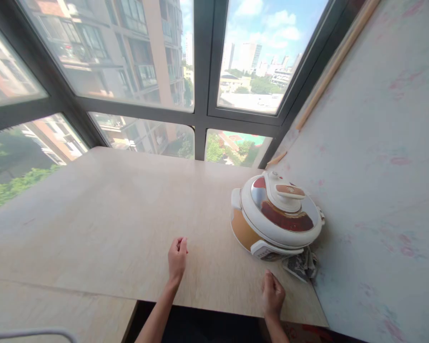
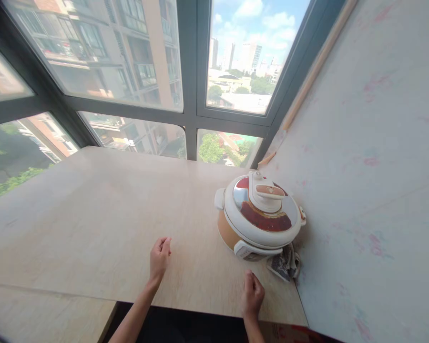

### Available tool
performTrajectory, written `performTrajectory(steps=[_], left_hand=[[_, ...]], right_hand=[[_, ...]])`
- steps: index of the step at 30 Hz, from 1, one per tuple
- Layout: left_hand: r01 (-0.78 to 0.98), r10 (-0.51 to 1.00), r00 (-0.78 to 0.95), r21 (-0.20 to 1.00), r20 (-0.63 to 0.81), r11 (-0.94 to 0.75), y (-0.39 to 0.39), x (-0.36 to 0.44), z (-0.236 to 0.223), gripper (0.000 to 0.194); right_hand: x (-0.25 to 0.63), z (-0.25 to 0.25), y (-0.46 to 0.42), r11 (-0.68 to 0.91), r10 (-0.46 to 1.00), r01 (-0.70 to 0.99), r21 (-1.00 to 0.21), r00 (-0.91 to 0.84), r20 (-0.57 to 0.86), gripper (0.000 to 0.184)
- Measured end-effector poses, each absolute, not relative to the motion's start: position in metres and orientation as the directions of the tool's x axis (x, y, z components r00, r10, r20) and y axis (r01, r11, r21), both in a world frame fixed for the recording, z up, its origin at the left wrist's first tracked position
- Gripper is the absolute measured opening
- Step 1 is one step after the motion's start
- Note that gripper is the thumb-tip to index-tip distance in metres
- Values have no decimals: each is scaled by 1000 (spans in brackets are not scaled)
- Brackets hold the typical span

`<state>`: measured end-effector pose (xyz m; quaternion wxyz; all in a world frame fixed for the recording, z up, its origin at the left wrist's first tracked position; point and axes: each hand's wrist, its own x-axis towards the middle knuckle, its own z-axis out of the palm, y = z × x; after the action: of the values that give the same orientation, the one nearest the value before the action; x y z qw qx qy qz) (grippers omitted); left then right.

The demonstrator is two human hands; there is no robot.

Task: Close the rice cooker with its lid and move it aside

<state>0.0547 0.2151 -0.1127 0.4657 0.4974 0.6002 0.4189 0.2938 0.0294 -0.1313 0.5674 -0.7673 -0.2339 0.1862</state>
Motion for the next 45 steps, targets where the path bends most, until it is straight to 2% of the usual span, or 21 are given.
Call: performTrajectory(steps=[2, 5, 7, 10, 17, 27, 45], left_hand=[[243, 994, -69, 964, -89, 104, 208, 37, -119, 49], [270, 999, 40, 963, -29, 17, 202, 23, -126, 46], [276, 995, 97, 961, 2, -29, 202, 22, -129, 43], [308, 995, 97, 950, 23, -52, 203, 25, -130, 41], [411, 998, 54, 910, 26, -46, 206, 30, -137, 40], [619, 989, 130, 773, 75, -140, 212, 33, -139, 38], [699, 991, 118, 704, 65, -129, 208, 36, -135, 37]], right_hand=[[270, -142, 43, -226, 692, 317, -921, 718, 77, 59], [240, -152, 76, -75, 881, 568, -820, 423, 213, 56], [223, -155, 104, 9, 911, 676, -737, 298, 284, 53], [203, -153, 146, 29, 900, 741, -671, 273, 340, 48], [185, -147, 201, -8, 889, 694, -720, 334, 312, 44], [192, -149, 189, 39, 924, 670, -741, 259, 283, 44], [198, -142, 178, 109, 947, 593, -798, 183, 265, 41]])
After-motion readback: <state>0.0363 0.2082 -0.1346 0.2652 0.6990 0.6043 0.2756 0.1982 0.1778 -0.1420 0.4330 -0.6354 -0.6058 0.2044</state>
